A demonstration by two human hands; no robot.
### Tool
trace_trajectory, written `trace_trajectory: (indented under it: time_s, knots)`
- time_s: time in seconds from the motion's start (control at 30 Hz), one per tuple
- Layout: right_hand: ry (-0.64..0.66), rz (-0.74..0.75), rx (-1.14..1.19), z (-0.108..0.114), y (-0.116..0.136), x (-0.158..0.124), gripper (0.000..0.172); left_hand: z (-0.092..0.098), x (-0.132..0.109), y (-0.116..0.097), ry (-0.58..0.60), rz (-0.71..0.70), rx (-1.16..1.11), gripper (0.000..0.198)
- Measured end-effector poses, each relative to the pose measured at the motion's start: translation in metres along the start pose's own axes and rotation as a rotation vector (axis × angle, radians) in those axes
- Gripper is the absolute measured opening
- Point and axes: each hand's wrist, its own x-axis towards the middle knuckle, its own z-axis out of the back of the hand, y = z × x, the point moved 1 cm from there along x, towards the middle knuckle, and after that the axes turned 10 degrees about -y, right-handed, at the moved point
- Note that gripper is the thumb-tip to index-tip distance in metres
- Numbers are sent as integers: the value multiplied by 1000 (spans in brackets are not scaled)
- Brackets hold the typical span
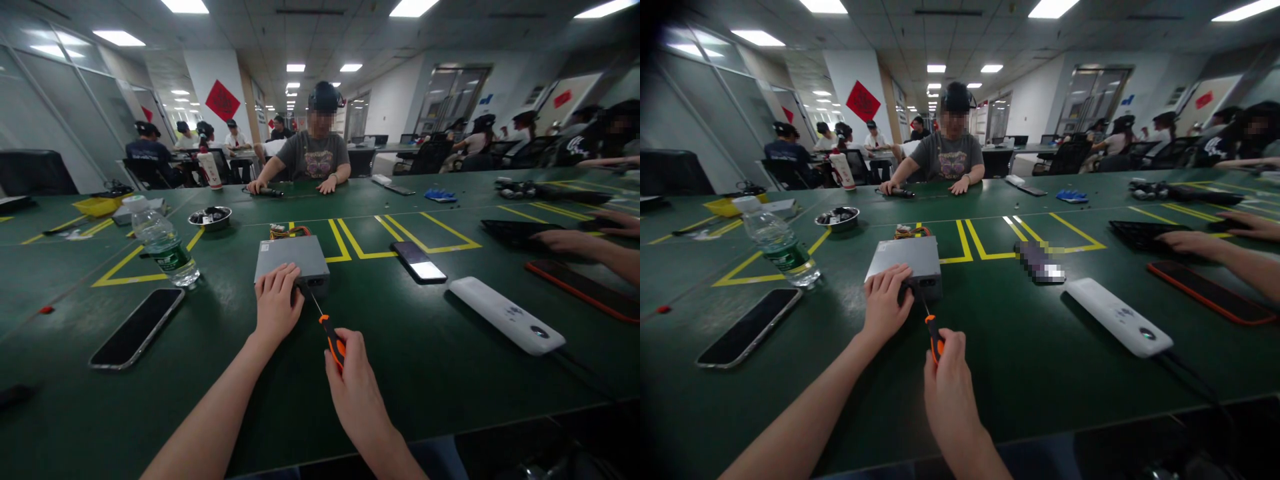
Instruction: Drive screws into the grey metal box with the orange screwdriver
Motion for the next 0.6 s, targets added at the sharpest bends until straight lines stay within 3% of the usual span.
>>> trace_trajectory:
  time_s: [0.1,0.23,0.33,0.6]
  knots:
    - [81,-125,167,-1,-2,-2,23,1,0,0,2,2,4,34]
    - [217,-495,615,-5,-1,-2,29,1,0,-1,-4,10,5,34]
    - [225,-705,919,-9,7,-2,32,0,0,-1,-6,7,-1,34]
    - [132,-813,1087,-9,21,-3,34,0,0,-1,-16,2,-11,35]
